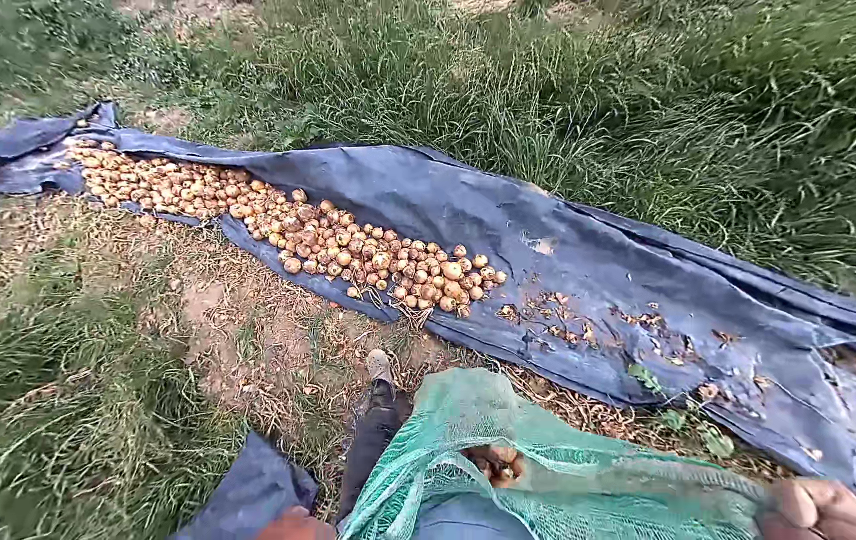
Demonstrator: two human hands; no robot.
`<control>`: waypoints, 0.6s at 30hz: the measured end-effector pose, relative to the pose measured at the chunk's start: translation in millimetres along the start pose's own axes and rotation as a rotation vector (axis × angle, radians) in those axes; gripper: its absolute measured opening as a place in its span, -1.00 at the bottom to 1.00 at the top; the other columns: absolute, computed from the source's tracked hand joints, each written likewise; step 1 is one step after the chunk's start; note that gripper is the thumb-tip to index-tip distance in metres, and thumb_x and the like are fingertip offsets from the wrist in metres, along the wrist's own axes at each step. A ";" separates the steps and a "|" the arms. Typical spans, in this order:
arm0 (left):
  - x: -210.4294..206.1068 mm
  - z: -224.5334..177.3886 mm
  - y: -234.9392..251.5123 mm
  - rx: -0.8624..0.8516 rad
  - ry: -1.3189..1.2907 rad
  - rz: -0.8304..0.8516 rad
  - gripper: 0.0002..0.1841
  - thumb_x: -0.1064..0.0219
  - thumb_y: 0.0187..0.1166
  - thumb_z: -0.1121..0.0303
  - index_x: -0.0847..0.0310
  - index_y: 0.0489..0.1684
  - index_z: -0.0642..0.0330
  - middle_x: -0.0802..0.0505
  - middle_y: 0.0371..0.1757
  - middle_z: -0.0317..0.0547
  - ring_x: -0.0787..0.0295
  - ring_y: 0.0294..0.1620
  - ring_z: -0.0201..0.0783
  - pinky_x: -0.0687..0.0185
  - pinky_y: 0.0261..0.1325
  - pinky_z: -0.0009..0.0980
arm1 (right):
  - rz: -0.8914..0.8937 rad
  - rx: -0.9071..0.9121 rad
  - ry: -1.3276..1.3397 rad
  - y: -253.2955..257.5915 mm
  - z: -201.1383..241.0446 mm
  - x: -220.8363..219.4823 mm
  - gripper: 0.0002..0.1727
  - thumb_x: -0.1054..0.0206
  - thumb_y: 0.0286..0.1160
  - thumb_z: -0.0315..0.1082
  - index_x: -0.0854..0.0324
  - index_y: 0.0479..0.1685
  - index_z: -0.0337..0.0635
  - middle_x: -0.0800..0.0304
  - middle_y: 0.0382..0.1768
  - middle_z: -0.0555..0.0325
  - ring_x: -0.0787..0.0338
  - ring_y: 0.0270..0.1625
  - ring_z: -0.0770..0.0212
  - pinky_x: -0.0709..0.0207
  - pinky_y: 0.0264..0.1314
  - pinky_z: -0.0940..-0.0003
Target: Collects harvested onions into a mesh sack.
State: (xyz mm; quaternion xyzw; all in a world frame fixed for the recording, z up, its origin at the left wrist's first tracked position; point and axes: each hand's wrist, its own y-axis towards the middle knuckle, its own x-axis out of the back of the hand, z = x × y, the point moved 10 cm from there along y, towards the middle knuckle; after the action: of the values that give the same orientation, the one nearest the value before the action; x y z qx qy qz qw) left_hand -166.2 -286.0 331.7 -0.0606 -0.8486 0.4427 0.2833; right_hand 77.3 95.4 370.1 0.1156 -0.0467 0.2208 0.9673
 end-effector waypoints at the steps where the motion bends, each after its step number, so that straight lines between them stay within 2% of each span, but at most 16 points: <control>1: 1.8 -9.6 -8.2 -0.010 -0.012 0.026 -0.77 -0.19 0.65 0.55 -0.72 -0.07 0.60 -0.83 -0.09 0.52 -0.77 0.13 0.47 -0.51 0.31 0.41 | 0.024 0.019 0.014 13.0 -0.2 -3.0 -0.59 -0.11 0.13 -0.69 -0.48 -0.44 0.21 -0.60 -0.52 0.80 -0.57 -0.45 0.77 -0.48 -0.38 0.74; 3: 4.6 -7.4 -0.1 -0.081 -0.060 -0.022 -0.80 -0.21 0.61 0.55 -0.73 -0.20 0.55 -0.84 -0.23 0.43 -0.82 -0.05 0.38 -0.58 0.13 0.38 | 0.008 0.014 -0.055 39.8 -15.1 -9.6 -0.63 -0.09 0.13 -0.68 -0.45 -0.35 0.12 -0.60 -0.49 0.74 -0.59 -0.43 0.74 -0.51 -0.36 0.73; 5: -3.5 28.0 31.7 -0.022 -0.103 -0.093 -0.83 -0.24 0.53 0.55 -0.72 -0.28 0.50 -0.82 -0.30 0.37 -0.82 -0.14 0.32 -0.60 0.00 0.36 | 0.062 -0.054 -0.292 60.4 -51.2 -28.0 -0.81 -0.13 0.14 -0.54 -0.47 -0.34 -0.02 -0.59 -0.49 0.57 -0.60 -0.43 0.65 -0.53 -0.37 0.62; 6: -10.6 53.3 50.8 0.090 -0.068 -0.088 -0.81 -0.23 0.56 0.52 -0.74 -0.19 0.49 -0.84 -0.20 0.40 -0.82 -0.03 0.36 -0.61 0.10 0.39 | 0.162 -0.108 -0.423 63.8 -78.0 -46.1 -0.87 -0.14 0.19 -0.48 -0.55 -0.34 -0.13 -0.65 -0.45 0.36 -0.65 -0.39 0.46 -0.55 -0.32 0.37; 7: -20.6 79.2 69.9 0.221 -0.036 -0.050 -0.76 -0.20 0.63 0.48 -0.75 -0.05 0.48 -0.84 -0.03 0.44 -0.79 0.14 0.39 -0.58 0.25 0.39 | 0.300 -0.184 -0.519 58.2 -110.7 -66.4 -0.83 -0.16 0.25 -0.49 -0.65 -0.29 -0.23 -0.76 -0.36 0.10 -0.74 -0.28 0.18 -0.59 -0.21 0.03; 8: -32.7 104.0 90.3 0.320 -0.038 -0.023 -0.72 -0.16 0.68 0.45 -0.73 0.08 0.47 -0.82 0.12 0.45 -0.74 0.29 0.38 -0.54 0.38 0.36 | 0.442 -0.255 -0.598 46.1 -145.9 -85.6 -0.79 -0.17 0.32 -0.51 -0.73 -0.23 -0.25 -0.84 -0.27 -0.05 -0.82 -0.16 -0.03 -0.61 -0.10 -0.22; 9: -46.2 127.2 112.0 0.383 -0.070 -0.012 -0.69 -0.14 0.71 0.44 -0.71 0.17 0.47 -0.79 0.23 0.46 -0.69 0.39 0.36 -0.49 0.47 0.32 | 0.568 -0.318 -0.671 29.6 -178.4 -102.1 -0.76 -0.18 0.38 -0.52 -0.78 -0.16 -0.24 -0.88 -0.19 -0.12 -0.86 -0.06 -0.15 -0.62 0.01 -0.33; 12: -60.5 178.9 175.0 0.497 -0.226 -0.062 -0.63 -0.12 0.73 0.42 -0.63 0.32 0.50 -0.72 0.38 0.48 -0.62 0.50 0.34 -0.43 0.58 0.26 | 0.870 -0.531 -0.886 -13.5 -246.9 -142.5 -0.64 -0.23 0.45 -0.53 -0.77 0.17 -0.14 -0.87 0.06 -0.23 -0.82 0.19 -0.30 -0.57 0.27 -0.39; 14: -37.6 198.8 207.0 0.550 -0.278 -0.104 -0.60 -0.11 0.75 0.40 -0.59 0.41 0.45 -0.69 0.46 0.42 -0.59 0.55 0.31 -0.41 0.61 0.23 | 1.036 -0.690 -1.036 -30.9 -278.0 -164.6 -0.51 -0.27 0.48 -0.47 -0.64 0.43 -0.01 -0.83 0.20 -0.28 -0.80 0.28 -0.34 -0.59 0.32 -0.38; 16: -3.8 218.5 238.1 0.596 -0.325 -0.131 -0.56 -0.09 0.76 0.37 -0.52 0.53 0.35 -0.64 0.54 0.35 -0.54 0.61 0.28 -0.40 0.62 0.24 | 1.154 -0.800 -1.117 -38.4 -299.5 -183.6 -0.48 -0.31 0.48 -0.43 -0.61 0.50 -0.03 -0.77 0.28 -0.34 -0.75 0.35 -0.37 -0.55 0.37 -0.40; 18: 35.0 247.6 278.5 0.628 -0.377 -0.147 -0.51 -0.12 0.72 0.32 -0.48 0.63 0.23 -0.63 0.58 0.27 -0.53 0.62 0.25 -0.41 0.60 0.28 | 1.225 -0.835 -1.153 -35.9 -323.6 -203.9 -0.52 -0.34 0.50 -0.38 -0.64 0.46 -0.14 -0.78 0.26 -0.37 -0.75 0.35 -0.40 -0.53 0.38 -0.41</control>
State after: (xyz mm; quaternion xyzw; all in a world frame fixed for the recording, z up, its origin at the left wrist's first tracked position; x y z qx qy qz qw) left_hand -368.8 -283.8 17.0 0.1728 -0.7109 0.6632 0.1576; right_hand -77.5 58.1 20.4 -0.1941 -0.6470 0.5655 0.4732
